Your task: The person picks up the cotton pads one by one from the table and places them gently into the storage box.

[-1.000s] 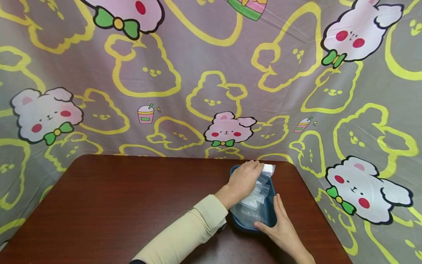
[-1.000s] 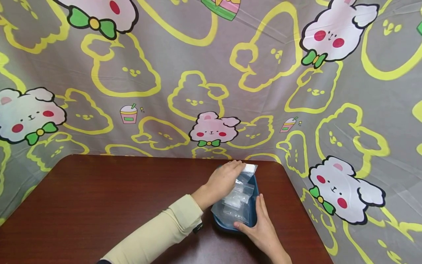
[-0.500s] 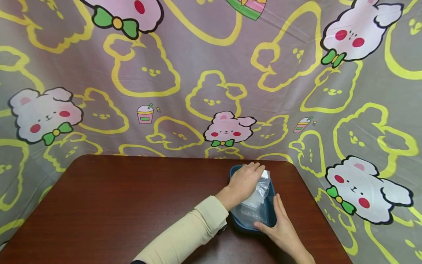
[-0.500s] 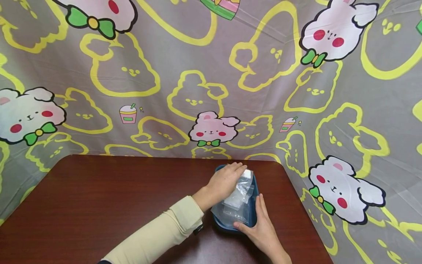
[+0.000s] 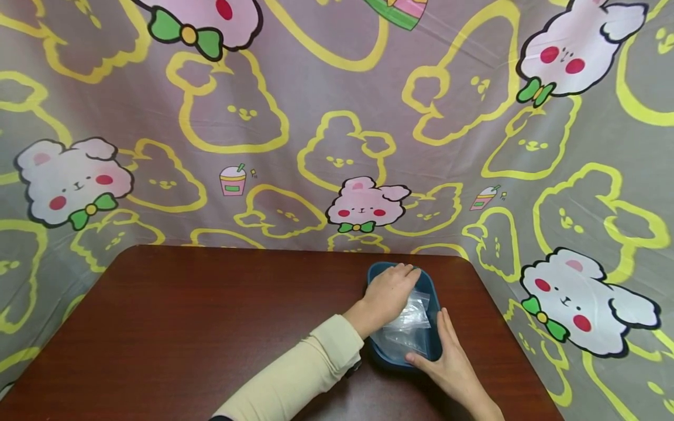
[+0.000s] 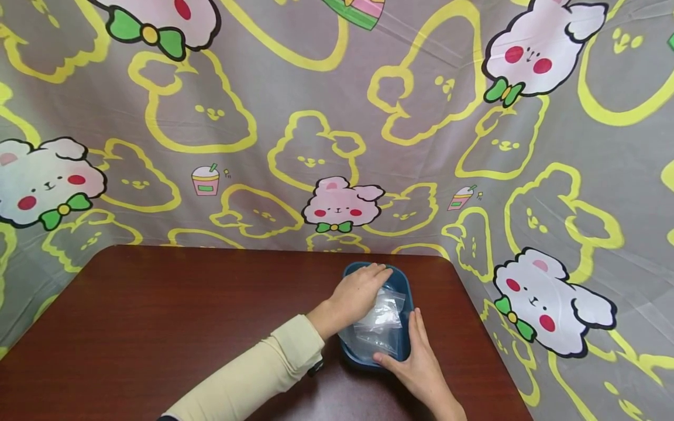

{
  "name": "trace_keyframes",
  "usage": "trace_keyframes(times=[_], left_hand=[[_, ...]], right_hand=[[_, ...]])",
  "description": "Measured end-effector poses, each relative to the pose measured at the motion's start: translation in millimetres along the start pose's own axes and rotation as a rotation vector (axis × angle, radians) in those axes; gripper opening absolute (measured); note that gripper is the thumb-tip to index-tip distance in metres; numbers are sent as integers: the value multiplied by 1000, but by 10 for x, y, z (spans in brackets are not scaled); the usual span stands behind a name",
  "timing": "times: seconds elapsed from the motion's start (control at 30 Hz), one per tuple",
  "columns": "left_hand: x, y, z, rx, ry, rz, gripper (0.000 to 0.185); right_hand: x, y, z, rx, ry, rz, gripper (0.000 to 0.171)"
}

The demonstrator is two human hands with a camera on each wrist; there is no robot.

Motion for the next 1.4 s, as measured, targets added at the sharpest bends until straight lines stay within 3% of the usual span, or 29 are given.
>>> trace_keyframes(times=[0.17, 0.3, 0.57, 0.8, 1.07, 1.23, 1.4], left_hand=[[-111, 72, 87, -45, 21, -34, 43], [-285, 182, 169, -41, 33, -56, 42], [-843, 578, 184, 103, 93, -151, 35], [-1481, 1161, 142, 155, 210, -346, 34], [-2205, 1970, -110, 231, 128, -487, 35], [-2516, 2438, -289, 232, 73, -538, 36], [-2700, 2808, -459, 214, 40, -579, 38]], right_hand=[[2, -9, 1, 3, 10, 5, 126], [5, -21, 11, 7, 26, 6, 126], [4, -35, 1, -3, 54, 10, 126], [-13, -21, 10, -16, 69, 16, 127], [-13, -49, 19, -62, 121, 58, 131], [-40, -46, -29, -88, 172, 65, 133], [-46, -60, -94, -127, 226, 86, 138]])
Point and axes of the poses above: each hand's wrist, its own y-axis away from the middle knuckle, its own z-axis out of the palm, x = y × z, the point moved 6 cm from there along -y, towards the middle knuckle, and after that the axes turned 3 degrees about -y, right-handed, at the moved point
